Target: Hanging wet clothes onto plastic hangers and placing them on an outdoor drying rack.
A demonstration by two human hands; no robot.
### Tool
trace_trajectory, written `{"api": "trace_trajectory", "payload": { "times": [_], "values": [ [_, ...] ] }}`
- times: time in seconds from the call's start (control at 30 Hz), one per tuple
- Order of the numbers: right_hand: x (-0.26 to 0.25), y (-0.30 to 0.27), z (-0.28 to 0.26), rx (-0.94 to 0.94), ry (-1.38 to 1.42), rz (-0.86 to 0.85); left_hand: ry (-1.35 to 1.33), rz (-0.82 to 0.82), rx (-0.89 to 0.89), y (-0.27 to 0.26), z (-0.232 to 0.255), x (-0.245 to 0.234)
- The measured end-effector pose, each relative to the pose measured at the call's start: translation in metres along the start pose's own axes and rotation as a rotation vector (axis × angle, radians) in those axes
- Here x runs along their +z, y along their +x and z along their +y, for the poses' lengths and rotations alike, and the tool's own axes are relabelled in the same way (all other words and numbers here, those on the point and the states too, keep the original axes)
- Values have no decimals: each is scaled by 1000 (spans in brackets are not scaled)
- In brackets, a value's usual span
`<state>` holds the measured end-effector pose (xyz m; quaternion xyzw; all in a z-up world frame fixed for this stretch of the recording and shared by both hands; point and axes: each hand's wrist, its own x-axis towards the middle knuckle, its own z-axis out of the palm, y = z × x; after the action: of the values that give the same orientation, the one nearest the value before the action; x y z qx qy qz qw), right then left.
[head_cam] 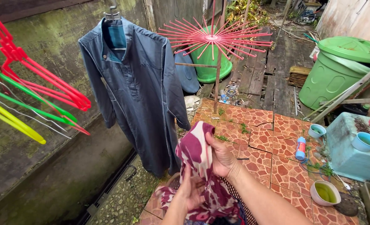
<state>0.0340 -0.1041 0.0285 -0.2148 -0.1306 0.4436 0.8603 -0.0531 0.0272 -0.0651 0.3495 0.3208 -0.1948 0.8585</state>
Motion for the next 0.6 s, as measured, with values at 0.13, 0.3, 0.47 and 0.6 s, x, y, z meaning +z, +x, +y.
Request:
{"api": "trace_trajectory", "payload": {
  "times": [0.13,0.3,0.47,0.6],
  "values": [
    [-4,-5,13,133,14,77,-70,-287,69,41,-1,-5],
    [63,-37,-39,44,-384,277,-303,-59,685,56,40,-38],
    [-54,-77,-165,-297,-450,824,22,10,566,-13,83,-35],
    [-44,-108,-208,-408,-421,966,274,-115,537,3,109,-61]
  ]
}}
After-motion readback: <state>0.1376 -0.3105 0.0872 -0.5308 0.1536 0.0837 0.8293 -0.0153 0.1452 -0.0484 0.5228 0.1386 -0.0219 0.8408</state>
